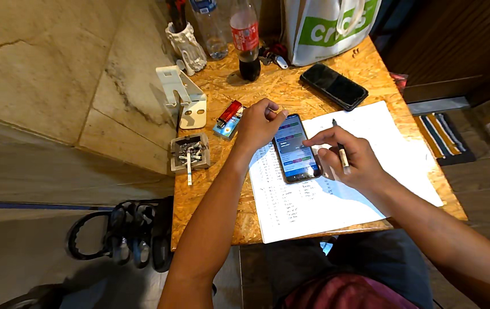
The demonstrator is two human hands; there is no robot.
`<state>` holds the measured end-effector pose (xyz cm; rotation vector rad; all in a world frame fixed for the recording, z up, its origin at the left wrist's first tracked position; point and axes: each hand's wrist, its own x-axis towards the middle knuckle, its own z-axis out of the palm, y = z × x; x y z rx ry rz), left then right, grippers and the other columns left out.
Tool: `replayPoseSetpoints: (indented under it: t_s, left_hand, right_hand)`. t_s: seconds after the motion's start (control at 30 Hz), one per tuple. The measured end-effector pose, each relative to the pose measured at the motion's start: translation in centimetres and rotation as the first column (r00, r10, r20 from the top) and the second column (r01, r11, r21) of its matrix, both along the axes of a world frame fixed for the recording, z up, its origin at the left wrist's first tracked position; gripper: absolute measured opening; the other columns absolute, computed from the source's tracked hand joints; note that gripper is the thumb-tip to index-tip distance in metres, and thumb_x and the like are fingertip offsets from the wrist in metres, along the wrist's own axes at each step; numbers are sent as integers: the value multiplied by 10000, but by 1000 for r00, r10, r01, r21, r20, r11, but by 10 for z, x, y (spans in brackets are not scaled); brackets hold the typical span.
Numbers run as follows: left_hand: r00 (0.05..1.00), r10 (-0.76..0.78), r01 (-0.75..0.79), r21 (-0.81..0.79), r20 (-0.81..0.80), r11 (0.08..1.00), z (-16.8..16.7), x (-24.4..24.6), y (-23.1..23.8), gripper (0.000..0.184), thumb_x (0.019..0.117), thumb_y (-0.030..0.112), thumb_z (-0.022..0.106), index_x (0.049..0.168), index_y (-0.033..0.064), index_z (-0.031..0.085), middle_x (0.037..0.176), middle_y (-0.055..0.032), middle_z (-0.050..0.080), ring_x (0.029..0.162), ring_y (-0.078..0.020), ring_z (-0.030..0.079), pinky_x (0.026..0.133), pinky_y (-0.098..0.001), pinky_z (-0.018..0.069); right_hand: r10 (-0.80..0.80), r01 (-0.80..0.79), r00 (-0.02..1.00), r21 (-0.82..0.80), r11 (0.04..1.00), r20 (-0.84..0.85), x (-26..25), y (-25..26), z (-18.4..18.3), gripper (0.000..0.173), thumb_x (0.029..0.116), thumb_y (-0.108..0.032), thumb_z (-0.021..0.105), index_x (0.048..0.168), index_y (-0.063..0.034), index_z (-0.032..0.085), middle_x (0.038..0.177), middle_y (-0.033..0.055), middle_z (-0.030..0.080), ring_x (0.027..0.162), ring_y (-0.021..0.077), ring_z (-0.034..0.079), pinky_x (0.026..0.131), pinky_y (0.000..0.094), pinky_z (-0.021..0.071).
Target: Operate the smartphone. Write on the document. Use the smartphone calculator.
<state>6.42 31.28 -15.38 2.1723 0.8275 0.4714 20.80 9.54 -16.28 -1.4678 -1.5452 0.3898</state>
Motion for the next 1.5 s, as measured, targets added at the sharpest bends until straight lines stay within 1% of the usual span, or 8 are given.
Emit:
replayPoseSetpoints:
  t_s: [0.33, 0.5, 0.6, 0.73, 0.83, 0.97, 1.23, 1.5]
  left_hand:
    - [1000, -4, 3, 10, 3, 1000, 0, 0, 1, 330, 984, 387, 675, 1153, 104, 687, 911, -3, 715, 839, -120, 682, 798, -385, 567]
    - [1000, -24, 24, 14, 3, 1000, -1, -1, 2, 337, 987, 363, 666, 1165, 77, 687, 916, -21, 713, 840, -130, 685, 812, -377, 574]
    - [1000, -15, 15, -2, -10, 1000, 1, -1, 1, 331, 989, 363, 666, 1169, 86, 685, 890, -9, 705, 801, -120, 672, 779, -360, 566]
    - [1000, -21, 21, -3, -13, 1000, 1, -1, 2, 331, 989, 364, 667, 1166, 84, 687, 872, -10, 699, 789, -126, 667, 775, -371, 564]
    - [1000, -25, 26, 6, -13, 1000, 1, -1, 3, 332, 988, 367, 666, 1159, 82, 688, 872, -9, 692, 787, -128, 661, 768, -364, 560]
    - [999, -21, 21, -2, -24, 1000, 2, -1, 2, 329, 985, 369, 673, 1157, 88, 688, 867, -9, 685, 779, -129, 655, 762, -367, 555]
    - [1000, -22, 23, 13, -17, 1000, 2, -1, 2, 335, 985, 378, 670, 1149, 87, 691, 891, -13, 697, 814, -132, 667, 789, -372, 556]
    - [999, -27, 28, 6, -41, 1000, 3, -1, 2, 339, 989, 383, 664, 1162, 93, 688, 900, -20, 691, 812, -145, 663, 781, -386, 555]
  right_hand:
    - [2, 0, 1000, -71, 997, 31, 0, 1, -3, 281, 1000, -200, 525, 1240, -154, 665, 843, -38, 694, 516, 42, 514, 443, 252, 461]
    - [-7, 7, 1000, -13, 1000, 4, -1, -3, 6, 270, 1040, -168, 457, 1220, -58, 626, 1026, 34, 726, 641, 64, 599, 520, 249, 505]
    - [-40, 37, 991, -31, 999, -125, 4, -9, 19, 335, 1068, -179, 374, 1336, -58, 535, 1104, 51, 750, 544, 92, 587, 420, 244, 461]
    - [-4, -4, 956, -27, 1000, -293, -5, -21, 39, 444, 1064, -293, 340, 1458, -103, 416, 1157, 59, 688, 675, 172, 679, 518, 313, 593]
    - [23, -32, 960, -26, 999, -280, -31, -28, 38, 405, 1084, -350, 388, 1277, -74, 612, 1019, 29, 686, 678, 138, 669, 579, 337, 614]
    - [91, -123, 925, -65, 990, -369, -71, -32, 15, 137, 971, -145, 628, 1055, -65, 702, 812, 10, 707, 623, 119, 674, 549, 293, 614]
    - [60, -125, 918, -141, 982, -392, -102, -28, 0, 43, 927, -148, 691, 923, -107, 677, 776, -19, 707, 642, 73, 681, 553, 226, 591]
    - [88, -167, 924, -188, 968, -371, -108, -26, -5, 48, 923, -150, 697, 922, -102, 695, 779, -41, 695, 630, 10, 636, 537, 168, 540]
